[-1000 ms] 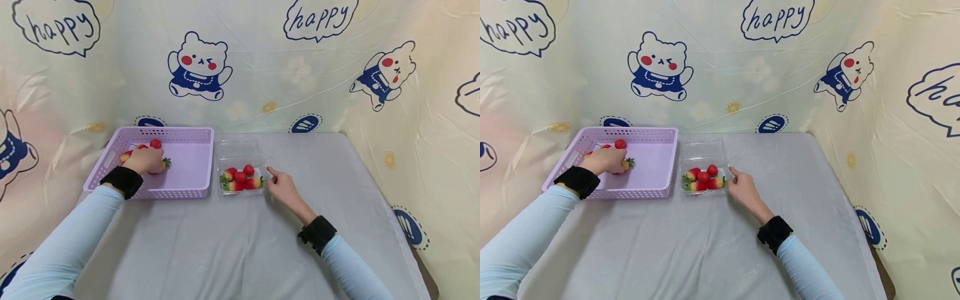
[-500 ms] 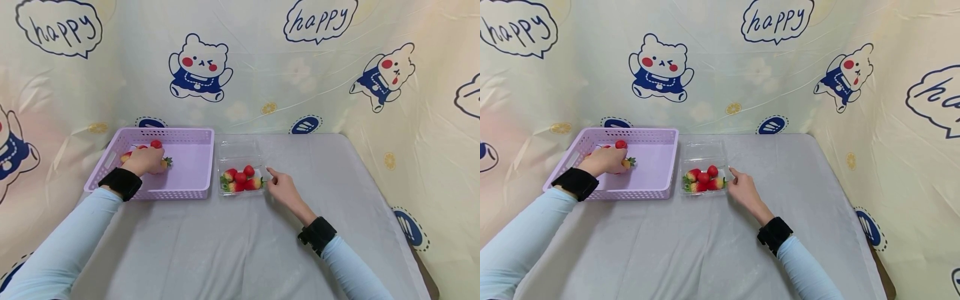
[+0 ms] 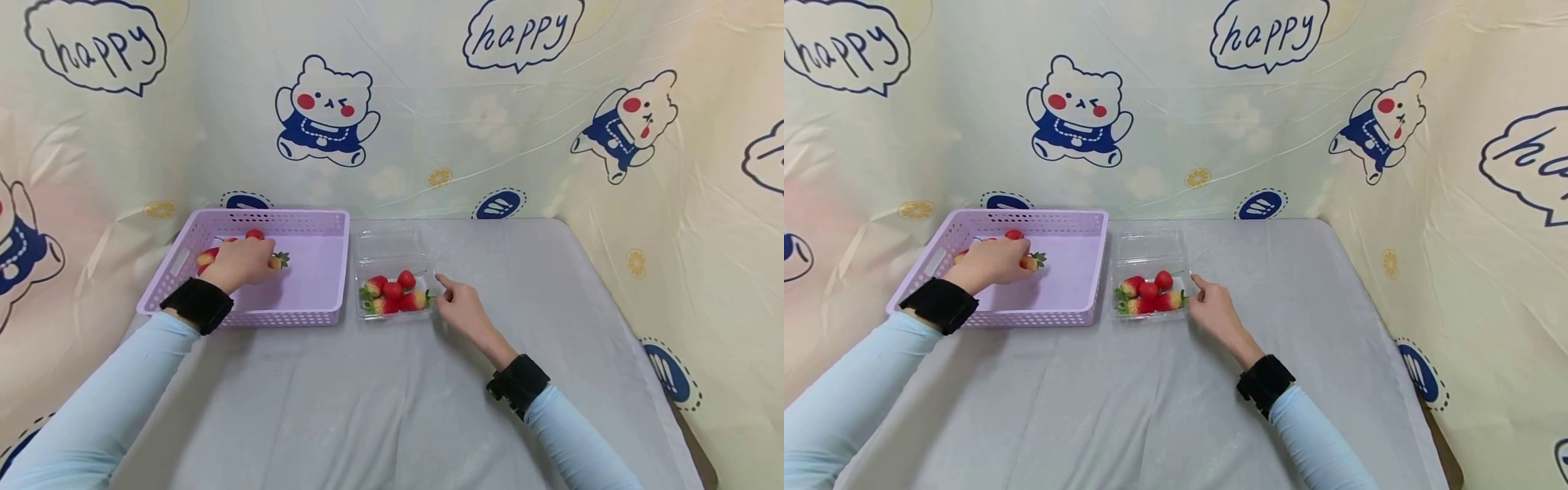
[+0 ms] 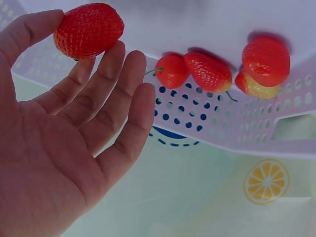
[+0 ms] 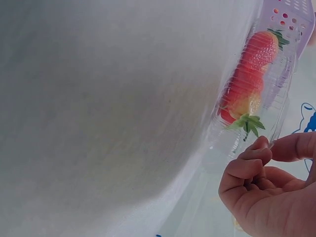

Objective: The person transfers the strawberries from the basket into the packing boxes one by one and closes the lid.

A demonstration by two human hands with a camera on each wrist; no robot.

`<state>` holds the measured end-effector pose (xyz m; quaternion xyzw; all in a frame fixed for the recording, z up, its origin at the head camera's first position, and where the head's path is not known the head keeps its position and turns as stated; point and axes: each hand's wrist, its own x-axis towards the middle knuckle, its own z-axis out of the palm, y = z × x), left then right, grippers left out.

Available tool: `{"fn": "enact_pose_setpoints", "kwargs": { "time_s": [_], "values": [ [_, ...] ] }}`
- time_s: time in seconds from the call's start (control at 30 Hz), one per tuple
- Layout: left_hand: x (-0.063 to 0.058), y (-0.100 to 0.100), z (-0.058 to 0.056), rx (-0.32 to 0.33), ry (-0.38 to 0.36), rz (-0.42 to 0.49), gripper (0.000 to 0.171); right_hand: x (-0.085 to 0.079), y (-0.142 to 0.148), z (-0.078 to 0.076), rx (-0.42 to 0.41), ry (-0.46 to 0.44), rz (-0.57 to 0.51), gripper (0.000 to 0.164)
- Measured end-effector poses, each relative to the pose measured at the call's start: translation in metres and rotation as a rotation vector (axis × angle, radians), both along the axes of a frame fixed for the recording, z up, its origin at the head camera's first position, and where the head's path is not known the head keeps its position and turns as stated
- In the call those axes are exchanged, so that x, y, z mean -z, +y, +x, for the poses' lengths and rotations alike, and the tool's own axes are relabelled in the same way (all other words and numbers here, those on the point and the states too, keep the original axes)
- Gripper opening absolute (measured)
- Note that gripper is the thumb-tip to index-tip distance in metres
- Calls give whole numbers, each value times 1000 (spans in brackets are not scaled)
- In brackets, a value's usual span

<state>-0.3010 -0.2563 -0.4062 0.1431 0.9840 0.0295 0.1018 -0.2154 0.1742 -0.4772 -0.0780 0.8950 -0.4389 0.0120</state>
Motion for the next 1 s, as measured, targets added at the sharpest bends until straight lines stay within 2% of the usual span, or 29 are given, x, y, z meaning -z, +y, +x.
{"fn": "enact_pose_setpoints", "kwargs": {
  "time_s": [0.3, 0.5, 0.7, 1.0],
  "values": [
    [-1, 9, 8, 21, 74, 32, 42, 0, 0, 0, 2, -3, -5, 54],
    [2, 13, 12, 28, 122, 88, 42, 0, 0, 0, 1, -5, -6, 54],
    [1, 19, 18, 29, 127, 141, 46, 0, 0, 0, -2, -4, -5, 55],
    [1, 24, 24, 30, 138, 164, 52, 0, 0, 0, -1, 3, 3, 55]
  ]
}}
